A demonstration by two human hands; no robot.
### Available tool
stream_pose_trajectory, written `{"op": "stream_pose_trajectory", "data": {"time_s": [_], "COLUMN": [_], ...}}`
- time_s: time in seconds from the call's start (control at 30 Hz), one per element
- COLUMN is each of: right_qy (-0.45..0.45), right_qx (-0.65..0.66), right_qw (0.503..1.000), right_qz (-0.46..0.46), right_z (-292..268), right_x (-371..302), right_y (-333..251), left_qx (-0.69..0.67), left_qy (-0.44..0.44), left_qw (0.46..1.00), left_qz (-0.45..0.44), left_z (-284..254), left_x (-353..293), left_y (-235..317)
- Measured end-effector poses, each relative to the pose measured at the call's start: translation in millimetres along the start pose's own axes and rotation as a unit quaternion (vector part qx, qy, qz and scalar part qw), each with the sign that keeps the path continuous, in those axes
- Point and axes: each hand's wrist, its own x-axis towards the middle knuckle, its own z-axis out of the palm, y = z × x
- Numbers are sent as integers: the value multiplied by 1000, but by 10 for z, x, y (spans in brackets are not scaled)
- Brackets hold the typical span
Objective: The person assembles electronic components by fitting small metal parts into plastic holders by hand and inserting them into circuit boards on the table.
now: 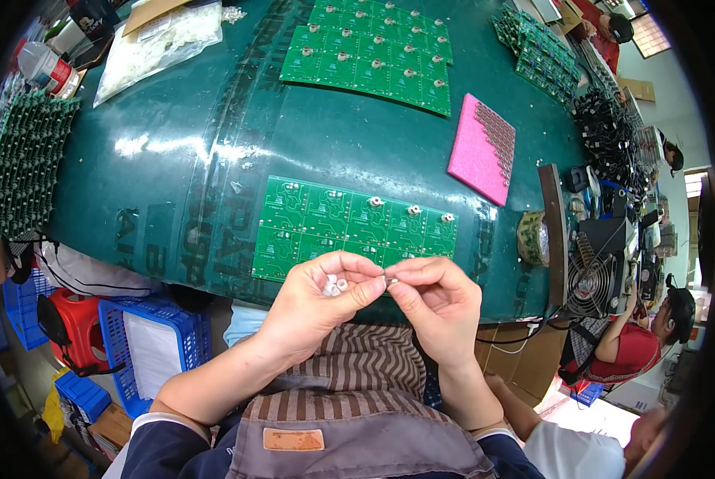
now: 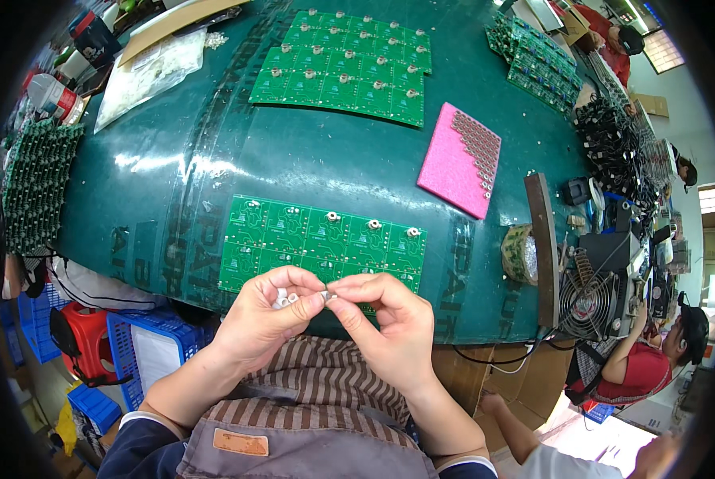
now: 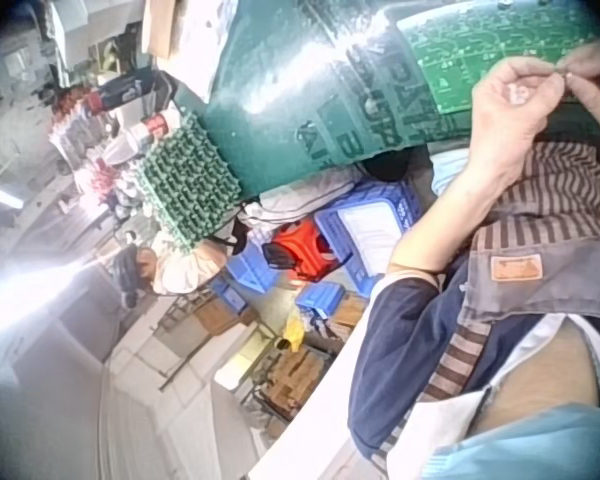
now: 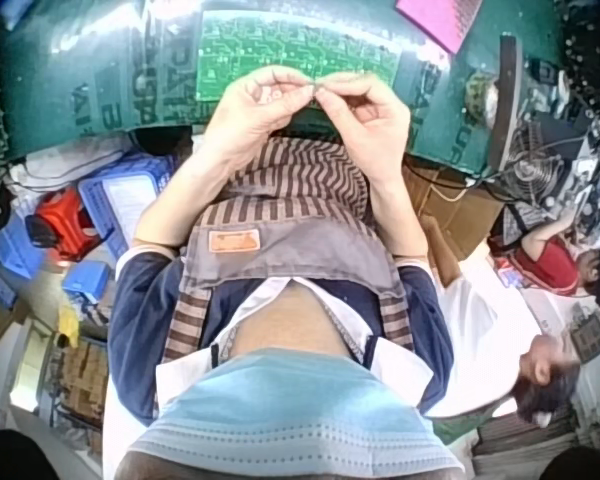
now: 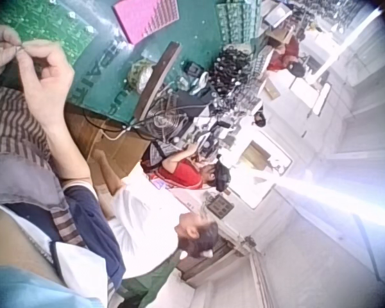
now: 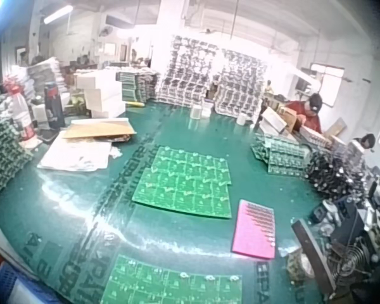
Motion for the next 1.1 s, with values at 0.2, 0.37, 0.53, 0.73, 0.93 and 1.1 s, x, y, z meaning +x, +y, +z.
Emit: {"op": "stream_pose_trajectory", "data": {"time_s": [0.2,0.37,0.53,0.73,0.93,1.1], "right_qy": [-54,11,70,119,114,120], "right_qx": [-236,-291,-303,-292,-312,-291], "right_qw": [960,946,947,946,939,946], "right_qz": [-140,-143,-75,-75,-84,-71], "right_z": [-75,-299,-555,-562,-531,-486], "right_x": [-13,4,50,127,192,149], "right_y": [-30,-74,-56,2,49,100], "left_qx": [-44,-49,-35,193,564,711], "left_qy": [-43,-81,-61,6,118,131], "left_qw": [998,994,995,981,700,576], "left_qz": [-31,-62,-65,31,422,380], "left_z": [-89,-57,-3,131,203,218], "left_x": [-18,-34,-40,-79,404,673], "left_y": [-95,-167,-160,9,176,75]}}
